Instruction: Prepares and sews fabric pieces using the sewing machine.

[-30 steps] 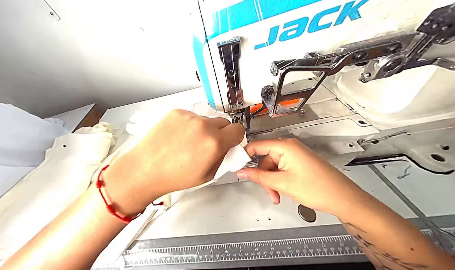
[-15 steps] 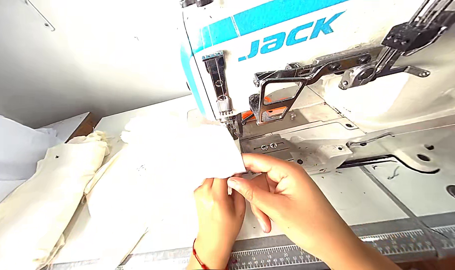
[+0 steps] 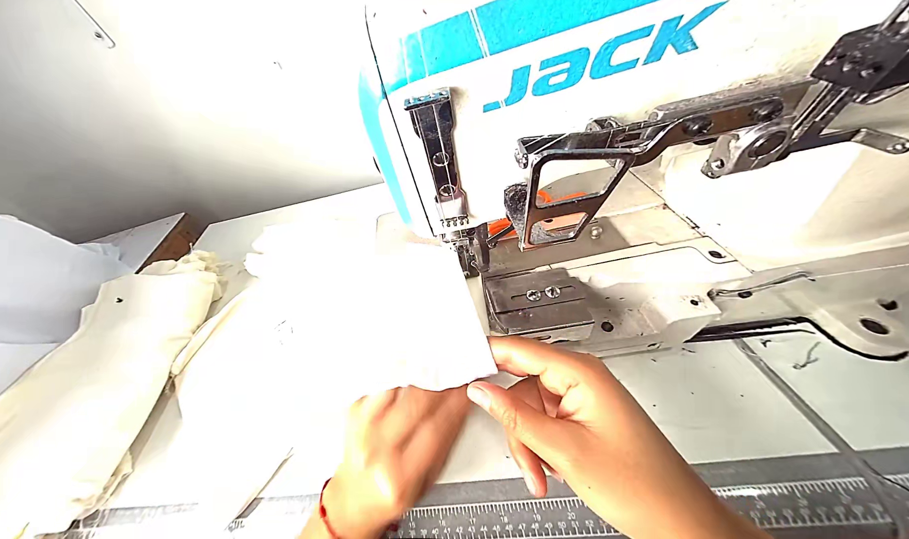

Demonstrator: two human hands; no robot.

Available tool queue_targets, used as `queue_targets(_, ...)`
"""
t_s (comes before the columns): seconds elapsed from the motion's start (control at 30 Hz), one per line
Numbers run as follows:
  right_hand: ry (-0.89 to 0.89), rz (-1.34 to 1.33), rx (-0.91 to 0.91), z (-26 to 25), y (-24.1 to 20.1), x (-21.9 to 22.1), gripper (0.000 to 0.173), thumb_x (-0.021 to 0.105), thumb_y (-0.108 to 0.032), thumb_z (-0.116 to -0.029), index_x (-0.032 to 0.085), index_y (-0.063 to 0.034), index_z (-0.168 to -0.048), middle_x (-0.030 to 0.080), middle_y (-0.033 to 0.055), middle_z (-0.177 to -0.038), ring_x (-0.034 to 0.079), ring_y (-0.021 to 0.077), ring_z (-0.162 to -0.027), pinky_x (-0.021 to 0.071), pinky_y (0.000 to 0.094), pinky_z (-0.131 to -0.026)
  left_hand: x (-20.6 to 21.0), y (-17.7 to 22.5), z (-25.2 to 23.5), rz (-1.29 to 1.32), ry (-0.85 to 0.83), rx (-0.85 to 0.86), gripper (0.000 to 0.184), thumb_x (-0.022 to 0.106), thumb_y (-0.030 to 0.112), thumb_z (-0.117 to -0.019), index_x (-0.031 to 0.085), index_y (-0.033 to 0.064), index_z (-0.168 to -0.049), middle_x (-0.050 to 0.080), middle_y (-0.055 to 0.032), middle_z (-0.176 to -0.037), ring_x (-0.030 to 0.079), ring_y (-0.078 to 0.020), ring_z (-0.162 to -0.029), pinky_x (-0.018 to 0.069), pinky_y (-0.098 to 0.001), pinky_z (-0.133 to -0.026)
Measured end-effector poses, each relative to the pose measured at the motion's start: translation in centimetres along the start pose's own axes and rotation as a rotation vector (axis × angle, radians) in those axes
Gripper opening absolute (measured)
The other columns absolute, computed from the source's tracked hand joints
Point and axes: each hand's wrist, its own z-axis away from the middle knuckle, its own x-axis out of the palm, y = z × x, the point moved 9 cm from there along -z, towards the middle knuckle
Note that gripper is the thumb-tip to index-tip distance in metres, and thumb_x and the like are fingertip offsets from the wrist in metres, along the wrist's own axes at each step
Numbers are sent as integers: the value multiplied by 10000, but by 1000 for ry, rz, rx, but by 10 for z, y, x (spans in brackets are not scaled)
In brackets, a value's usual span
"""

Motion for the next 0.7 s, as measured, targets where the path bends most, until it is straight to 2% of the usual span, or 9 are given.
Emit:
queue_targets(0.03, 2, 27, -9, -1, 1, -4, 157, 630, -142, -1002, 695, -56, -1117, 709, -79, -834, 524, -78, -477, 463, 101, -411, -8, 10, -4, 60, -71, 64, 89, 605, 182, -1034, 678, 145, -997, 729, 12, -954, 664, -97, -887, 517, -220, -840)
queue_targets(0.1, 11, 137, -31, -3, 2, -11, 161, 666, -221, -988, 717, -91, -1069, 643, -108, -717, 465, -96, -464, 404, 83, -403, -24, 20, -29, 127, -192, 151, 116, 580, 194, -1047, 667, 142, -1103, 743, -19, -998, 639, -119, -738, 493, -241, -668)
queue_targets(0.13, 14, 190, -50, -4, 2, -13, 183, 681, -251, -972, 733, -100, -1062, 597, -119, -664, 441, -101, -467, 380, 77, -412, -27, 17, -46, 86, -247, 163, 135, 566, 185, -1053, 669, 149, -1132, 747, -7, -1033, 631, -106, -702, 481, -236, -619)
queue_targets(0.2, 3, 269, -107, -7, -2, -15, 187, 706, -293, -949, 741, -125, -1024, 534, -122, -610, 445, -95, -483, 374, 66, -434, -17, 2, -75, -48, -358, 248, 227, 542, 130, -1038, 698, 144, -1201, 755, 10, -1162, 580, -111, -608, 402, -261, -510)
queue_targets(0.27, -15, 288, -108, -10, -4, -16, 170, 731, -335, -932, 738, -169, -968, 543, -117, -599, 472, -77, -478, 389, 71, -429, 0, -9, -88, -110, -444, 378, 321, 555, 92, -983, 722, 117, -1256, 733, -14, -1264, 545, -135, -566, 361, -293, -460)
queue_targets(0.37, -26, 231, -35, -13, 0, -17, 178, 763, -360, -905, 737, -185, -913, 627, -116, -642, 480, -75, -451, 386, 85, -389, 13, -10, -92, -115, -425, 529, 296, 556, 78, -998, 717, 80, -1247, 739, -59, -1251, 518, -152, -553, 338, -306, -463)
queue_targets(0.5, -37, 229, 34, -14, 6, -16, 178, 750, -360, -919, 705, -190, -891, 638, -130, -668, 452, -82, -437, 350, 87, -380, 16, -8, -86, -84, -342, 597, 280, 551, 67, -995, 708, 68, -1226, 749, -89, -1211, 494, -157, -555, 313, -314, -476)
queue_targets(0.6, -79, 288, 2, -17, 4, -15, 172, 681, -374, -971, 701, -207, -937, 623, -134, -681, 450, -85, -455, 350, 87, -391, 8, -12, -93, -21, -271, 526, 235, 557, 59, -1004, 731, 61, -1163, 772, -88, -1137, 531, -143, -551, 343, -293, -478)
queue_targets(0.7, -121, 358, -40, -19, -1, -12, 257, 620, -385, -1011, 664, -185, -855, 543, -120, -615, 446, -74, -445, 366, 95, -392, 11, -11, -103, 66, -424, 440, 227, 574, 76, -967, 766, 90, -1088, 783, -49, -1071, 633, -127, -627, 414, -282, -495)
